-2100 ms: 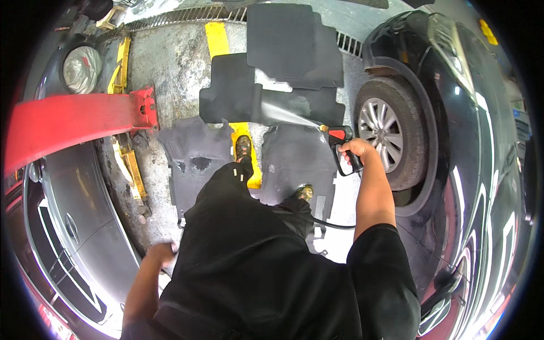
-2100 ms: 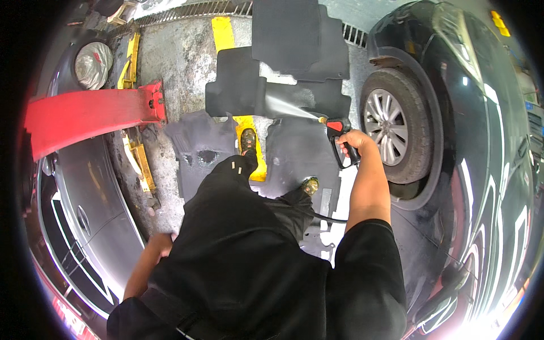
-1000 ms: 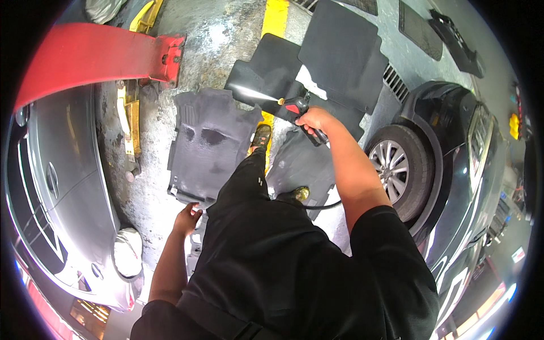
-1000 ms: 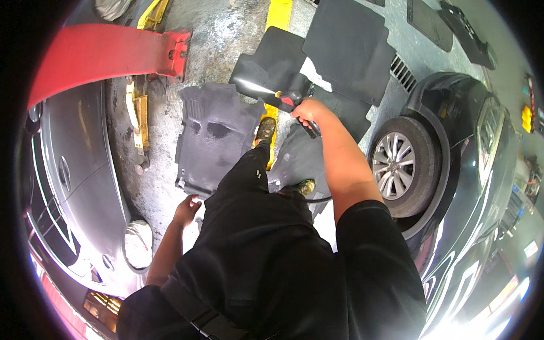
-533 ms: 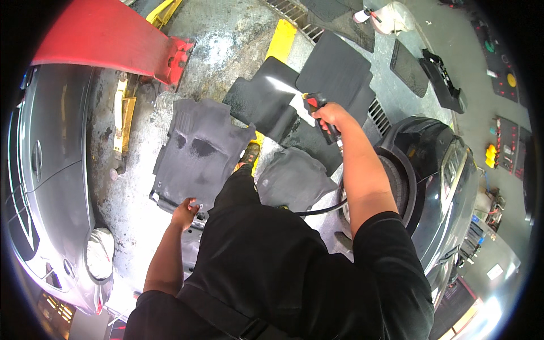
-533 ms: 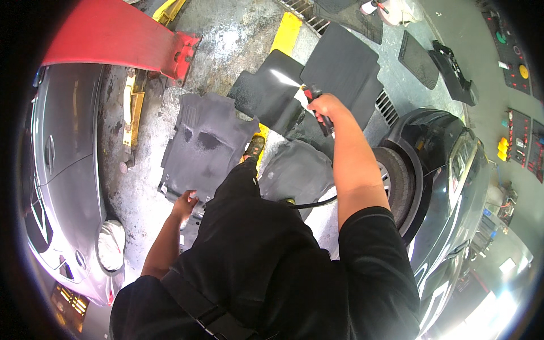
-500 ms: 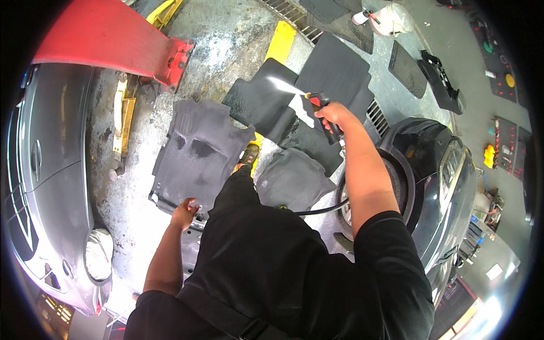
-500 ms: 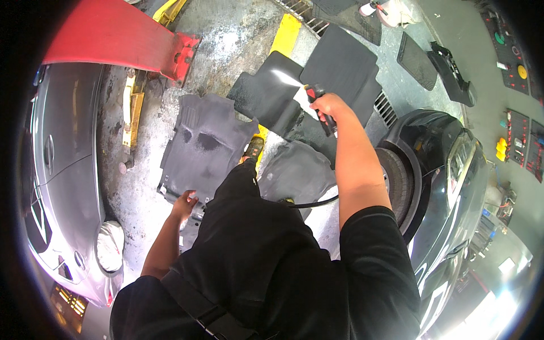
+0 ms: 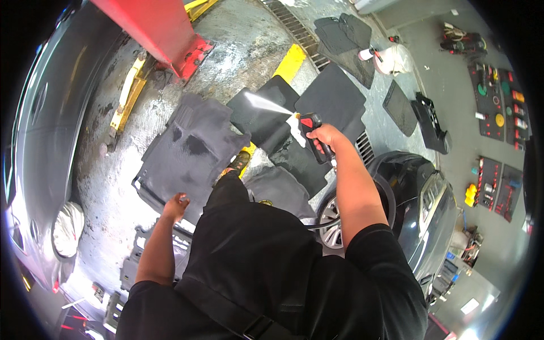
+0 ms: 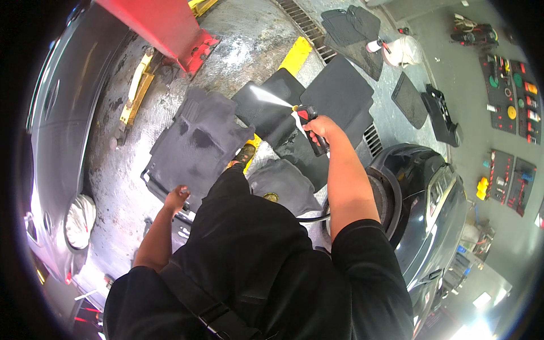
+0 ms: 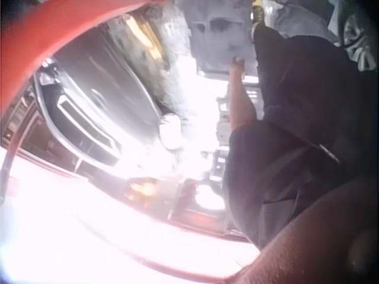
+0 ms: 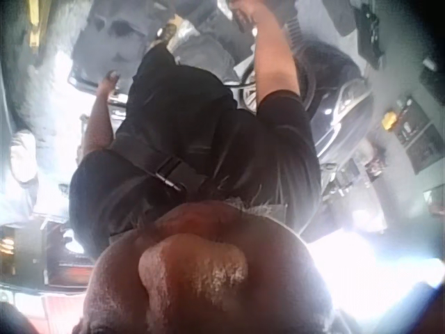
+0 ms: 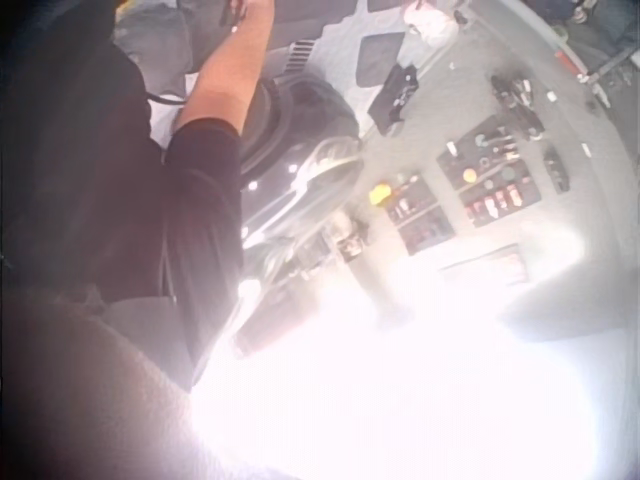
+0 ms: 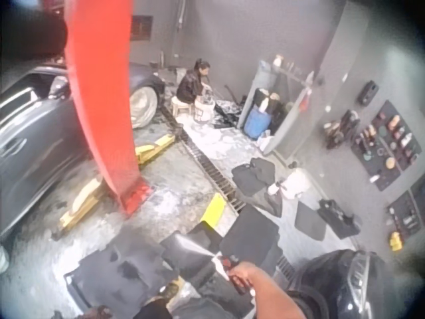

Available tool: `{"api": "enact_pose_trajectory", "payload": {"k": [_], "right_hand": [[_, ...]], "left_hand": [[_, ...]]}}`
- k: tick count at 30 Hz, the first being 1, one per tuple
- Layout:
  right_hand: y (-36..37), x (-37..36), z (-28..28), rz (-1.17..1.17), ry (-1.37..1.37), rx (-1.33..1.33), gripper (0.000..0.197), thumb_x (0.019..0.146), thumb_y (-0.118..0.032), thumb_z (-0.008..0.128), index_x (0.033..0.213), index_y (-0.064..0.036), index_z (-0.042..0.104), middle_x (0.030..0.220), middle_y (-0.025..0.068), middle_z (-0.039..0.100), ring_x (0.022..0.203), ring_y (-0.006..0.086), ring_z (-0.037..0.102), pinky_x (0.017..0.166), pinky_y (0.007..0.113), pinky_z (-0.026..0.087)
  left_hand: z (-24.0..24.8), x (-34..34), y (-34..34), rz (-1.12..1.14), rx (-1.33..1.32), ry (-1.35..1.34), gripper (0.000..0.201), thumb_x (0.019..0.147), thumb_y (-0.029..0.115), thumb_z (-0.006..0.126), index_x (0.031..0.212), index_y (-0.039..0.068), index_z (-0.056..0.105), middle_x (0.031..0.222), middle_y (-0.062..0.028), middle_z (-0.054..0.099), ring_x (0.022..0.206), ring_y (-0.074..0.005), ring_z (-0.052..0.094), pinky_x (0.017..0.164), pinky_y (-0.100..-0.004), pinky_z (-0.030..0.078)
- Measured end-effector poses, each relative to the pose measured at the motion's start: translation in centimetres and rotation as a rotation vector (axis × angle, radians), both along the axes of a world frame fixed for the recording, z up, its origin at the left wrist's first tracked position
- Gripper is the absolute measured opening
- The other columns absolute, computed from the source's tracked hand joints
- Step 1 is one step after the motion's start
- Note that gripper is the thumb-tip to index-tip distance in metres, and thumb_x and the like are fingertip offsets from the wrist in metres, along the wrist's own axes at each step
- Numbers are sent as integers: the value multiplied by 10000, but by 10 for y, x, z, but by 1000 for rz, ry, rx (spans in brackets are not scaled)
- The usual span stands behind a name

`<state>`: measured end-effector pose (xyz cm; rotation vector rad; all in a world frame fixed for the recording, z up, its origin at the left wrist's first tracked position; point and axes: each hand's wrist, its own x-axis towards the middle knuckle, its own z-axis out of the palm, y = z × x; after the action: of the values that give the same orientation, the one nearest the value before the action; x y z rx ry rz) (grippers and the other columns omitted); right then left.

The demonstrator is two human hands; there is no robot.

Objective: The person uses a pressure washer to clean several black car floor mats laid out on the garage floor. They systematically spray each mat, moving the nozzle across the surfaces to remove dirt and debris.

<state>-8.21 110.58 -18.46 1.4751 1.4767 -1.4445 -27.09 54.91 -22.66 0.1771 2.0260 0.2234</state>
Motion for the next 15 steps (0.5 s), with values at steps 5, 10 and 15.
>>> {"api": "enact_pose_trajectory", "payload": {"k": [5, 10, 15], "right_hand": [[-33, 25, 3, 39, -57, -34, 199, 919, -202, 719, 884, -45, 602, 687, 49, 553, 541, 178, 529, 494, 378, 456], [-54, 56, -3, 190, -161, -20, 250, 910, -245, 735, 866, -32, 613, 713, 57, 574, 576, 201, 564, 524, 404, 474], [-32, 81, -10, 4, -26, 341, 291, 887, -227, 744, 800, 11, 600, 671, 80, 596, 535, 222, 585, 529, 411, 479]], "left_hand": [[-22, 34, -47, -4, 42, 77, 529, 969, 429, 647, 1409, 147, 561, 1257, -196, 668, 1167, -337, 651, 988, -426, 507], [-28, 55, -84, -70, -22, 37, 548, 958, 439, 650, 1403, 130, 564, 1226, -189, 692, 1159, -341, 659, 987, -424, 508], [-35, 36, -92, -80, -35, 25, 547, 955, 437, 650, 1387, 112, 566, 1212, -178, 706, 1123, -324, 681, 962, -419, 516]]}}
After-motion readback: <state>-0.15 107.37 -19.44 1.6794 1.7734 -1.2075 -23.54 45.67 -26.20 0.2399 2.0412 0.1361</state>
